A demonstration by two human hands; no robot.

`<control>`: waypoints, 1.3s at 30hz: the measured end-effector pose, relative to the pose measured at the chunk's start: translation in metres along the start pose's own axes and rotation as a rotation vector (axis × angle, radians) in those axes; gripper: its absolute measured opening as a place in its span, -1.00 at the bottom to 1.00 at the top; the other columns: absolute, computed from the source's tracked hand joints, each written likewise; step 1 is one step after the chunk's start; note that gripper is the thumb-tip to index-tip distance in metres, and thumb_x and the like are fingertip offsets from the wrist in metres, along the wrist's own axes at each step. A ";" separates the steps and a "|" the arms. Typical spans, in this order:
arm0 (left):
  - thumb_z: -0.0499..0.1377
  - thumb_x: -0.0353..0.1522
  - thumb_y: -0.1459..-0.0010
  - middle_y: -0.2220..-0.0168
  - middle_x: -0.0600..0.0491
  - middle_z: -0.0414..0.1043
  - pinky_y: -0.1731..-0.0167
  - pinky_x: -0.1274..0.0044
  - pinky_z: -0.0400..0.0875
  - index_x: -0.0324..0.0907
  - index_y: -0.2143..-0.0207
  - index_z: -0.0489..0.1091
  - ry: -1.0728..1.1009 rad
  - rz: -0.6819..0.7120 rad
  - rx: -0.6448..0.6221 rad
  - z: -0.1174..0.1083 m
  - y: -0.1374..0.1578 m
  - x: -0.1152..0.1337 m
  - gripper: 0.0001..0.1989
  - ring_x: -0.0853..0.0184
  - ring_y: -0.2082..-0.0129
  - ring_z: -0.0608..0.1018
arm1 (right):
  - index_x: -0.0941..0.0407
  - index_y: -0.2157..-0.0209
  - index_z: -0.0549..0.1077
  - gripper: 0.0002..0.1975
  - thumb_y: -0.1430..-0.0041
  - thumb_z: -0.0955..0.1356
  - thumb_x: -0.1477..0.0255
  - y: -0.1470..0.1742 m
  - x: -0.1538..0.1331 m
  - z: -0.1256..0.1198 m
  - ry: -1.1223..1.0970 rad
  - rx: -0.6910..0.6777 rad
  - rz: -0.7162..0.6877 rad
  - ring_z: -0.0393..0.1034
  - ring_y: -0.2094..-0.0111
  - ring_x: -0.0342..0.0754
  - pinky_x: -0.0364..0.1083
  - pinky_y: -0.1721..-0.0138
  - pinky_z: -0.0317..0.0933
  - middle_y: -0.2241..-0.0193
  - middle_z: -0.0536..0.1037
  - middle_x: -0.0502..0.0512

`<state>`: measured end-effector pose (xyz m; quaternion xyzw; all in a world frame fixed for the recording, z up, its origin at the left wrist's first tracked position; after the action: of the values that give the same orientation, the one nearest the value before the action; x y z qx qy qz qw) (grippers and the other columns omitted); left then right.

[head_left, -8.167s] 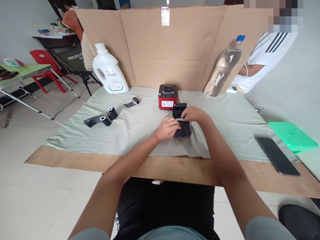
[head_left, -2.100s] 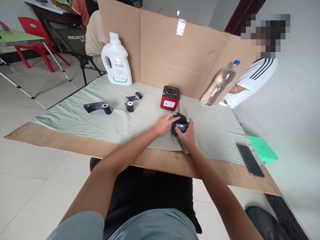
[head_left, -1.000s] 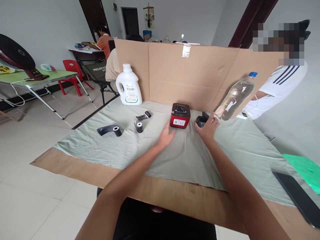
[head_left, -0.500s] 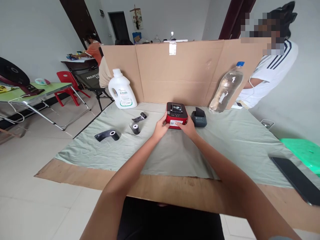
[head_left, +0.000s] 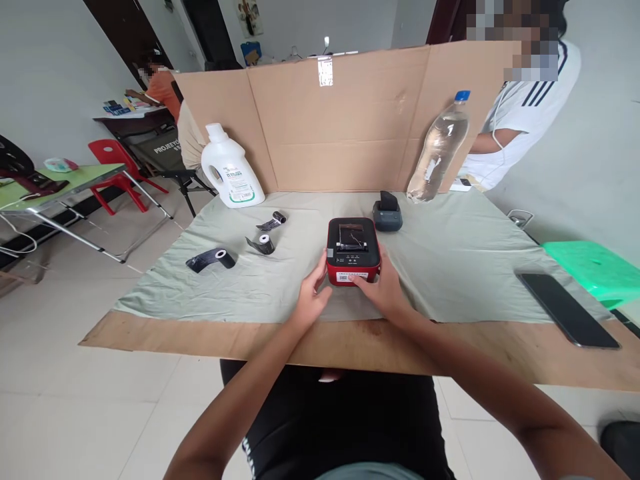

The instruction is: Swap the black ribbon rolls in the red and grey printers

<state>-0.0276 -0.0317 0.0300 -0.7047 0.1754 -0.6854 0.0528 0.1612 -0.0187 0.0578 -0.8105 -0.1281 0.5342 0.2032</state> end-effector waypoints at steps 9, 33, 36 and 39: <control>0.13 -0.43 -0.14 -0.46 0.09 0.13 -0.49 0.29 0.09 -0.08 -0.45 0.13 -0.002 -0.026 0.024 -0.004 0.003 -0.005 -0.20 0.14 -0.47 0.21 | 0.03 -0.42 0.11 -0.02 -0.04 0.55 0.27 0.003 0.010 0.003 0.033 0.004 -0.003 0.22 -0.35 0.29 0.32 -0.37 0.13 -0.33 0.33 0.28; 0.12 -0.48 -0.14 -0.44 0.02 0.18 -0.38 0.20 0.33 -0.12 -0.44 0.15 -0.308 0.047 0.088 -0.011 0.010 0.014 -0.22 0.03 -0.42 0.30 | -0.03 -0.33 0.21 -0.43 -0.36 0.30 0.14 -0.002 0.031 -0.005 -0.192 0.051 0.028 0.29 -0.27 0.18 0.26 -0.23 0.30 -0.28 0.33 0.28; 0.12 -0.49 -0.16 -0.44 0.02 0.17 -0.33 0.21 0.39 -0.09 -0.44 0.15 -0.359 0.084 0.088 -0.012 0.010 0.019 -0.22 0.04 -0.43 0.28 | -0.04 -0.31 0.23 -0.45 -0.36 0.29 0.13 -0.003 0.032 -0.006 -0.191 0.046 0.041 0.30 -0.25 0.17 0.27 -0.22 0.30 -0.28 0.34 0.27; 0.11 -0.49 -0.16 -0.44 0.02 0.18 -0.33 0.24 0.39 -0.06 -0.44 0.14 -0.391 0.136 0.092 -0.014 0.009 0.021 -0.22 0.08 -0.44 0.26 | -0.05 -0.31 0.24 -0.47 -0.37 0.29 0.16 -0.002 0.028 -0.008 -0.176 0.043 0.022 0.30 -0.23 0.17 0.27 -0.20 0.30 -0.26 0.34 0.25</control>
<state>-0.0434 -0.0447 0.0477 -0.8077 0.1775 -0.5377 0.1641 0.1798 -0.0062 0.0385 -0.7572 -0.1252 0.6082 0.2028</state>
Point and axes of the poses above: each hand's wrist, its own y-axis away from the middle knuckle, its own z-axis out of the palm, x = y × z, the point moved 7 cm from there along -y, towards the middle knuckle
